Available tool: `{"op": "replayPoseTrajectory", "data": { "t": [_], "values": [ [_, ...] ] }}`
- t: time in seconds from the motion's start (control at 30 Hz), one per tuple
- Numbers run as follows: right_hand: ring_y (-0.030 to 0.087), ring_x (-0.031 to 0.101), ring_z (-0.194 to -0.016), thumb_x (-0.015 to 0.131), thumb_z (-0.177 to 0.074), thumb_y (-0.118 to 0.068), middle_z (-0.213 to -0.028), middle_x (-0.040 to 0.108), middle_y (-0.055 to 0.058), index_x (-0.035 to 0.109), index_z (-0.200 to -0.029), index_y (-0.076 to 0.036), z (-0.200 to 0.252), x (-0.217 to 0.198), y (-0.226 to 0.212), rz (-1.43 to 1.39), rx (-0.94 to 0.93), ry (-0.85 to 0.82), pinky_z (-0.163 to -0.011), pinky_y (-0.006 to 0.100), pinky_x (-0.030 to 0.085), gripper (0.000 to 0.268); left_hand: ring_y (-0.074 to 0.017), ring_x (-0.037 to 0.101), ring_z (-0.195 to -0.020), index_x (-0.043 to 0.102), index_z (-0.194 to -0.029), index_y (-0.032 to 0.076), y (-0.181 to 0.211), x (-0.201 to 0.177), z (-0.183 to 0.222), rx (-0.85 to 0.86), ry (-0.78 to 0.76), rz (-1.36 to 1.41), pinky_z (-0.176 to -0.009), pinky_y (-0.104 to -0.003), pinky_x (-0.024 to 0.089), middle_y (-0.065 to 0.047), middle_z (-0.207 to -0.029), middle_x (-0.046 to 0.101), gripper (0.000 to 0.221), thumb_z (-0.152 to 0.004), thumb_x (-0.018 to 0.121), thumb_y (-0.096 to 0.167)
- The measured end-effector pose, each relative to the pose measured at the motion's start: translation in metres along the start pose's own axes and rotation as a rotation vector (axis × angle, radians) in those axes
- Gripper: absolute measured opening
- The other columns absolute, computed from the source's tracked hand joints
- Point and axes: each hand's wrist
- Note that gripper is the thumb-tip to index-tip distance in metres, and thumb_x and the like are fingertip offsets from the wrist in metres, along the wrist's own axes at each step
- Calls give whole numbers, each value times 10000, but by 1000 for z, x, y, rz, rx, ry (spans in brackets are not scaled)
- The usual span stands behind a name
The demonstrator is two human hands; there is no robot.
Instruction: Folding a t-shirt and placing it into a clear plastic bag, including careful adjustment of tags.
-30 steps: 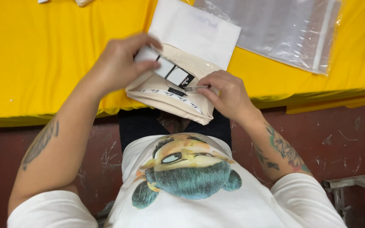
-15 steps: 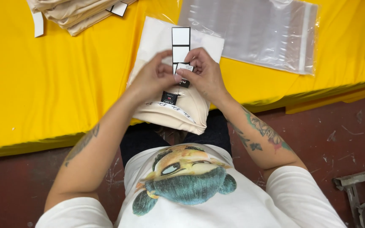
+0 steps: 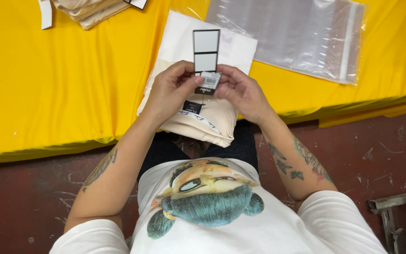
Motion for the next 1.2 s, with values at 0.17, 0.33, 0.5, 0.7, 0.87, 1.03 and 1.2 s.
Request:
{"op": "replayPoseTrajectory", "data": {
  "t": [0.17,0.33,0.5,0.7,0.87,1.03,1.2],
  "values": [
    [123,699,-869,740,-971,-88,-947,692,56,693,-1106,-37,18,5,-7,192,-44,257,-816,259,606,151,-244,688,-919,642,-1283,57,25,-11,10,-18,-117,-142,-868,-408,598,-132,-981,682,374,-930,761,94],
    [198,702,-1070,716,-941,37,-1112,636,118,571,-1040,-13,30,31,1,-109,-22,346,-961,320,605,183,-255,702,-888,712,-1160,-5,16,-12,34,-132,-211,-108,-886,-413,577,-202,-942,731,269,-922,754,115],
    [128,587,-1231,671,-975,-12,-1270,555,45,439,-1310,-115,27,60,-5,-217,64,384,-1107,295,487,421,-248,733,-997,682,-1273,4,25,-17,42,26,-217,87,-977,-436,566,-178,-985,754,306,-1048,475,-13],
    [129,673,-1107,671,-915,88,-1262,559,-16,427,-1386,-125,26,57,0,-343,21,256,-978,336,638,572,-202,752,-847,583,-1317,2,22,-8,47,113,-125,241,-855,-375,640,-151,-1001,736,286,-1033,608,28],
    [135,700,-1046,695,-908,41,-1118,658,39,555,-1219,-76,17,45,27,-442,14,240,-947,322,622,360,-211,716,-922,716,-1244,46,23,-10,39,164,-98,108,-885,-382,609,-117,-1020,662,260,-1002,635,-5],
    [203,650,-1129,625,-930,2,-880,634,45,569,-869,-118,-7,51,3,-549,20,228,-972,347,571,146,-257,621,-1164,733,-1211,64,13,-14,27,148,-219,321,-1113,-480,479,-135,-1129,618,228,-1047,607,159],
    [195,641,-1098,684,-951,-30,-866,651,68,555,-757,-114,-25,42,19,-326,-27,147,-986,323,525,247,-146,697,-964,467,-1435,61,4,-7,14,-199,-230,488,-897,-302,625,-70,-1080,591,673,-863,818,21]
  ]
}}
Point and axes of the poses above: each hand's wrist, its own z-axis away from the middle knuckle, its own x-axis out of the palm, y = z × x
